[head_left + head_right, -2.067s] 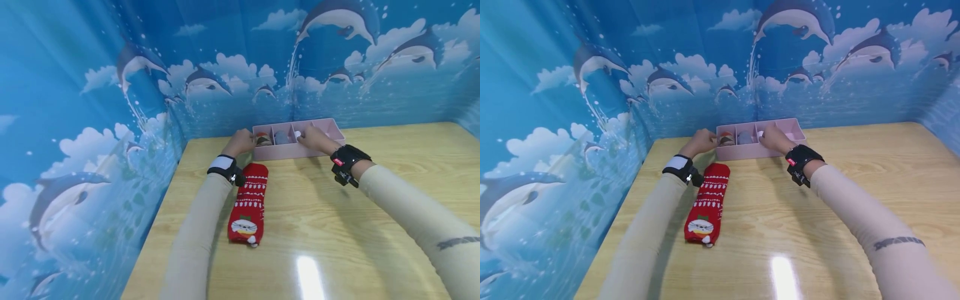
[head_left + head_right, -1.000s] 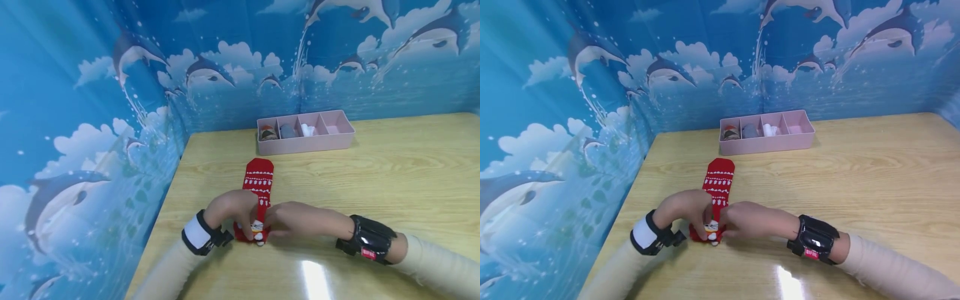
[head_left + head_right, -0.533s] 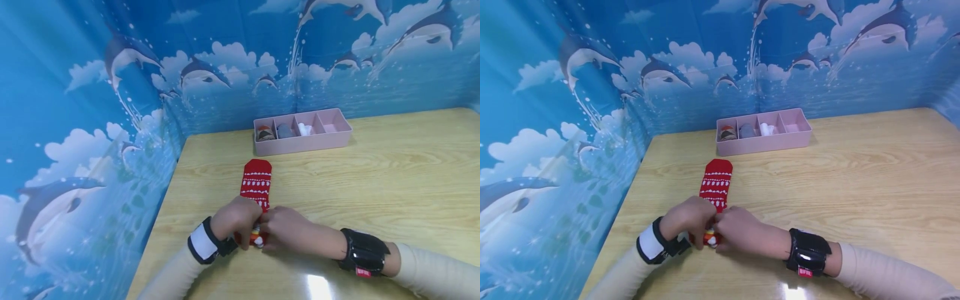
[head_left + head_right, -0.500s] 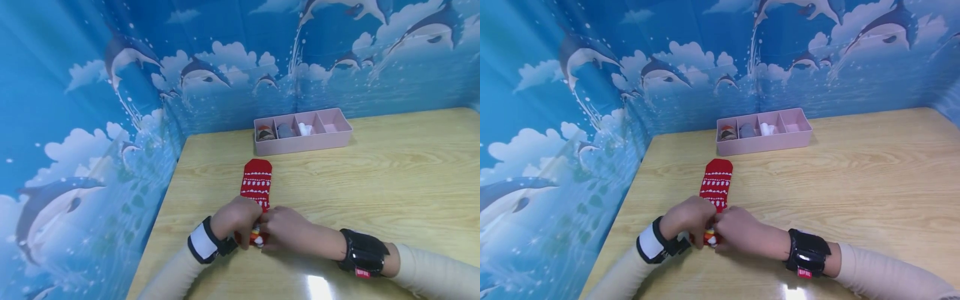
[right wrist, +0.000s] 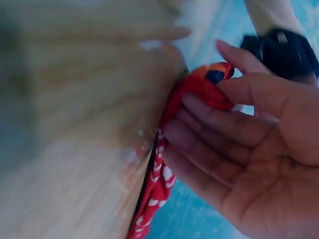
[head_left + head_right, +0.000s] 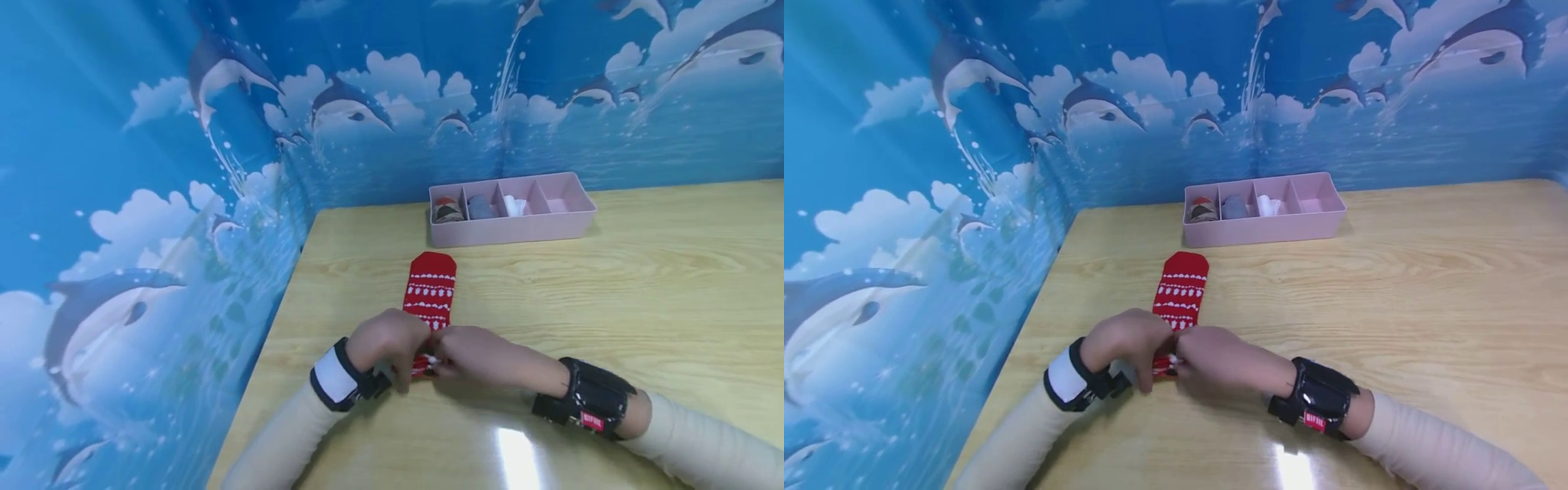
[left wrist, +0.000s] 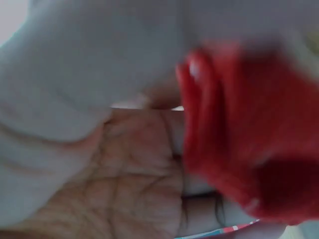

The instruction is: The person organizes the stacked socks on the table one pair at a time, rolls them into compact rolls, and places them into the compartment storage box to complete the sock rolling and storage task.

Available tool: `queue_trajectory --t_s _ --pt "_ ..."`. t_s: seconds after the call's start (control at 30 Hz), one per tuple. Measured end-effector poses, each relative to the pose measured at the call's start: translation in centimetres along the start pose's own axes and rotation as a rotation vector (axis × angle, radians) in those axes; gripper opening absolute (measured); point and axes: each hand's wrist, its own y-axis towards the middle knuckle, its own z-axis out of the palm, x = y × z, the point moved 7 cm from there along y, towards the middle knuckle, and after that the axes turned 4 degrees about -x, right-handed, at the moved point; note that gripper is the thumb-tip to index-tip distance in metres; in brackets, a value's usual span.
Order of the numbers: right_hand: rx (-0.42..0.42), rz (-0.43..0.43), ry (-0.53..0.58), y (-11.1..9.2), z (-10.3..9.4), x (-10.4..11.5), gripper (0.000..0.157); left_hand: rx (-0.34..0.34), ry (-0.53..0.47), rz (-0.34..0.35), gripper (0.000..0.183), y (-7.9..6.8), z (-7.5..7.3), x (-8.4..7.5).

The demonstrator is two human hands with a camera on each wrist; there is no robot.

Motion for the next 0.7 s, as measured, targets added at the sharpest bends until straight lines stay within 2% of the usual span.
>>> queue_trajectory --t_s 0.13,0.23,0.33,0.47,0.57,0.7 --pt "0.088 0.106 0.146 0.0 -0.4 -1.4 0.018 -0.047 -0.004 0.042 0.030 0.3 -0.8 0.0" --pt "0.099 0.149 0.147 0.1 -0.6 -1.9 0.019 -0.068 -0.050 0.086 0.025 0.5 -1.5 0.2" --pt "0.066 0.160 0.119 0.3 -0.9 -2.1 0.021 -0.076 -0.077 0.109 0.022 0.8 -1.9 0.4" --pt "-0.010 0.085 0.090 0.9 -1.3 -1.8 0.004 -0.091 -0.093 0.109 0.020 1.3 -2.0 0.8" --pt "-0.042 0.008 0.059 1.3 -1.4 -1.3 0.017 -0.082 -0.112 0.109 0.019 1.6 -1.7 1.3" --pt "-0.051 -0.070 -0.053 1.4 -1.0 -0.5 0.018 -0.057 -0.125 0.107 0.014 1.9 -1.3 1.8"
